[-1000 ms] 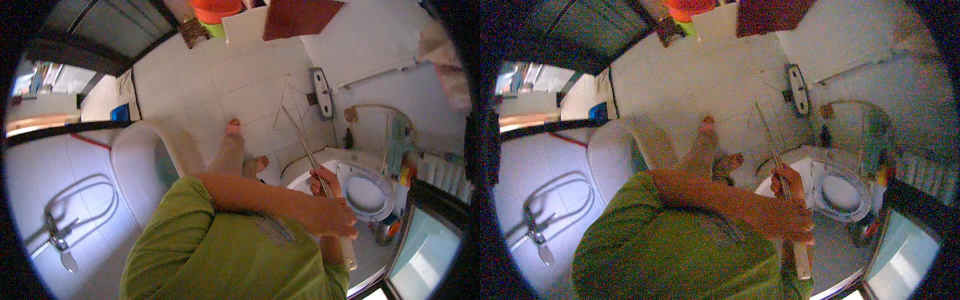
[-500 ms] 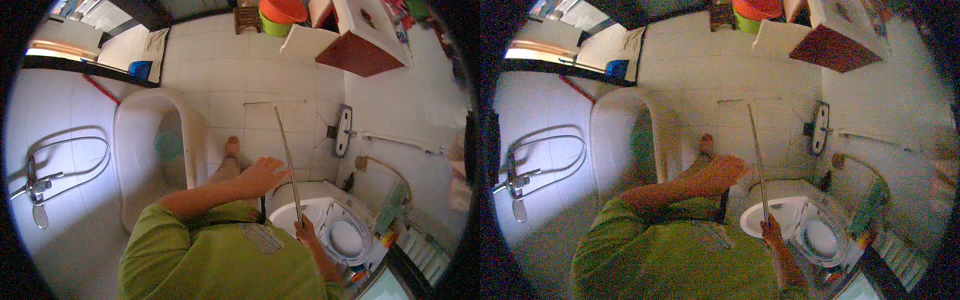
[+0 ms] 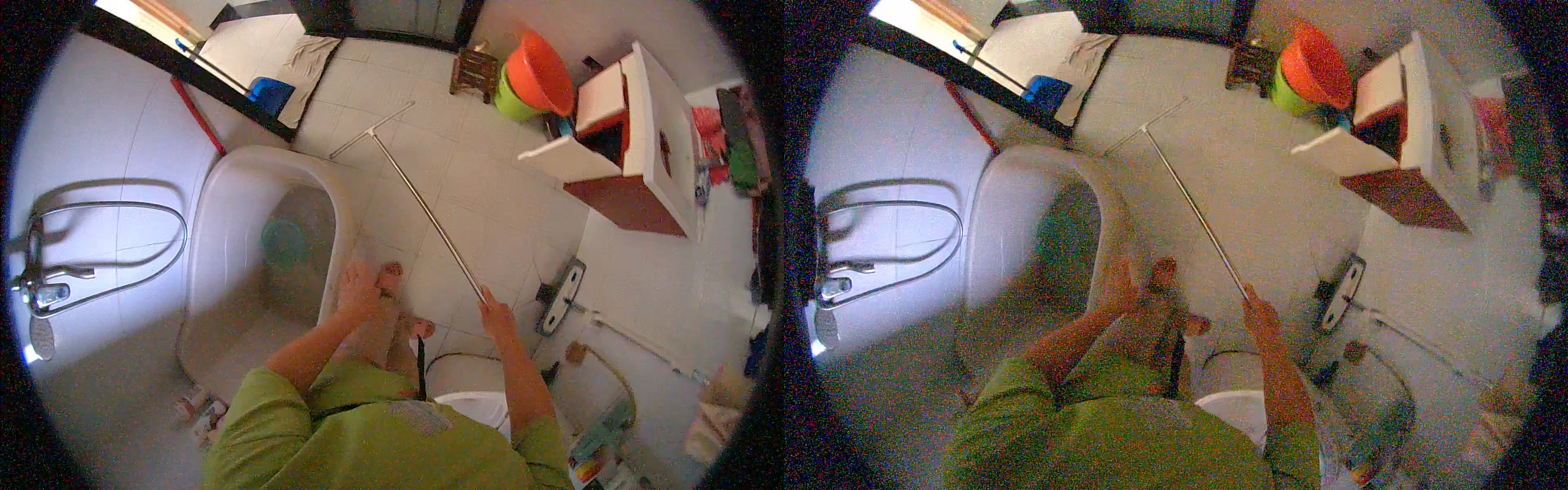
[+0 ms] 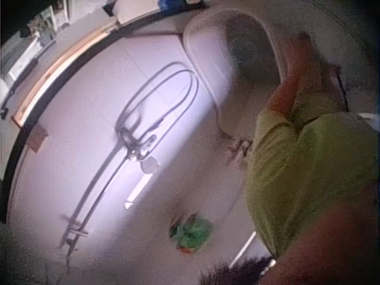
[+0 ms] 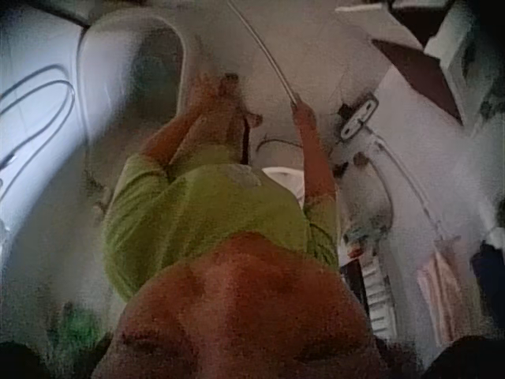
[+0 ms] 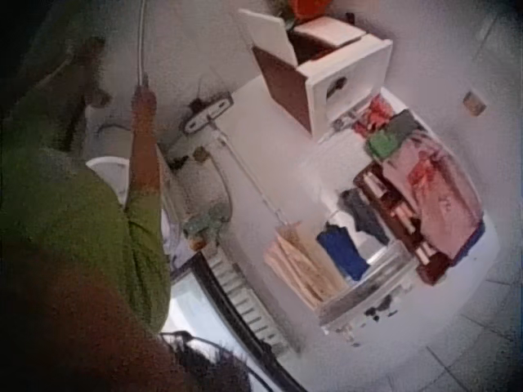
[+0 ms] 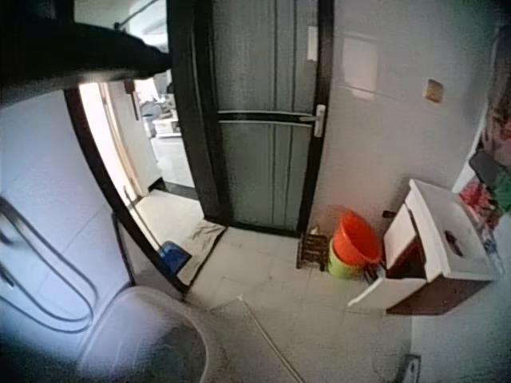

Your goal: The person assembles a mop by connecting a white handle to a metal pole and attaching a mop head. They then use the assembled mop to clean the bathroom floor.

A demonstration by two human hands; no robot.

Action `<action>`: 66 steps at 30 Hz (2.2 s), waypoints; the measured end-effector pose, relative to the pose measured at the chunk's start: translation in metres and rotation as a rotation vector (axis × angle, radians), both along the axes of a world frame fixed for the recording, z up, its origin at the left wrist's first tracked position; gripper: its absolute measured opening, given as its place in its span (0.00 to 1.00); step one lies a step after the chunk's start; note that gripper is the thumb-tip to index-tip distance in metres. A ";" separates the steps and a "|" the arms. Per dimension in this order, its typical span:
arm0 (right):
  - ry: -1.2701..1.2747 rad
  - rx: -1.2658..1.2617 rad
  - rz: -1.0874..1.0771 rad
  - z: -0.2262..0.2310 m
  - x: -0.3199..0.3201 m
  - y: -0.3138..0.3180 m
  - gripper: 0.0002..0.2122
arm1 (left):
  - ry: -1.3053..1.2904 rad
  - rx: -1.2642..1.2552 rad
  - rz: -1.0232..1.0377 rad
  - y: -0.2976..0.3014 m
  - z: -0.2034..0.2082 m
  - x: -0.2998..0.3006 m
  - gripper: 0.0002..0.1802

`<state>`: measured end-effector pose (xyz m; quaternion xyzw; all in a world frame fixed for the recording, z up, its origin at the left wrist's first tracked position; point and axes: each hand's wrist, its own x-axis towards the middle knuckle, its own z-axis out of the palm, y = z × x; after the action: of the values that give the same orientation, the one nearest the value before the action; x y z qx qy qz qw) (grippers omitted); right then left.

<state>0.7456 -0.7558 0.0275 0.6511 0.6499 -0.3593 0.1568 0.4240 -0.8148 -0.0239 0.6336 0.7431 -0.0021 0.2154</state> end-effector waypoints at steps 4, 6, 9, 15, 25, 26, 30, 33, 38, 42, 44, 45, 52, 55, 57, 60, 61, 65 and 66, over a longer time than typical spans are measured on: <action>-0.015 0.058 0.106 -0.026 -0.049 0.081 0.20 | 0.129 -0.040 0.248 0.029 -0.045 -0.036 0.45; -0.025 0.086 0.196 -0.039 -0.070 0.119 0.19 | 0.009 -0.139 0.470 0.056 -0.034 -0.036 0.45; -0.024 0.106 0.316 -0.049 -0.097 0.172 0.19 | -0.003 -0.190 0.603 0.077 -0.046 -0.041 0.39; -0.035 0.083 0.365 -0.060 -0.136 0.254 0.17 | 0.131 -0.018 0.461 0.070 -0.079 -0.044 0.28; -0.135 0.096 0.505 -0.068 -0.191 0.331 0.15 | 0.044 0.064 0.401 0.057 -0.085 -0.045 0.29; -0.130 0.107 0.525 -0.072 -0.189 0.332 0.16 | 0.036 0.087 0.411 0.055 -0.086 -0.043 0.29; -0.166 0.060 0.563 -0.074 -0.188 0.329 0.19 | 0.192 0.237 0.356 0.047 -0.097 -0.035 0.29; -0.149 0.021 0.582 -0.082 -0.190 0.314 0.21 | 0.134 0.150 0.332 0.042 -0.107 -0.040 0.28; -0.161 -0.010 0.599 -0.087 -0.165 0.279 0.26 | 0.192 0.172 0.367 0.047 -0.094 -0.040 0.29; -0.232 -0.015 0.564 -0.082 -0.100 0.240 0.28 | 0.123 0.201 0.371 0.052 -0.095 -0.049 0.28; -0.257 -0.032 0.554 -0.086 -0.062 0.220 0.28 | 0.247 0.274 0.339 0.052 -0.109 -0.053 0.28; -0.282 -0.063 0.548 -0.087 -0.043 0.207 0.29 | 0.308 0.311 0.325 0.051 -0.116 -0.053 0.28; -0.366 -0.183 0.474 -0.069 0.066 0.090 0.34 | 0.242 0.253 0.377 0.054 -0.103 -0.049 0.27; -0.379 -0.292 0.407 -0.060 0.109 0.036 0.34 | 0.297 0.327 0.323 0.041 -0.120 -0.059 0.26; -0.378 -0.278 0.367 -0.048 0.131 -0.002 0.34 | 0.350 0.378 0.321 0.038 -0.124 -0.059 0.25; -0.311 -0.238 0.273 -0.035 0.149 -0.041 0.34 | 0.337 0.339 0.257 0.052 -0.123 -0.070 0.25; -0.276 -0.226 0.239 -0.032 0.154 -0.054 0.34 | 0.323 0.317 0.262 0.054 -0.121 -0.071 0.25; -0.247 0.002 0.214 -0.019 0.157 -0.086 0.32 | 0.357 0.279 0.243 0.053 -0.124 -0.076 0.24; -0.199 0.022 0.212 -0.037 0.178 -0.095 0.31 | 0.388 0.280 0.228 0.052 -0.128 -0.079 0.24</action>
<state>0.9238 -0.8511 -0.0097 0.6128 0.7002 -0.2672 0.2506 0.3451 -0.7628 -0.1523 0.5571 0.8301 0.0037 -0.0222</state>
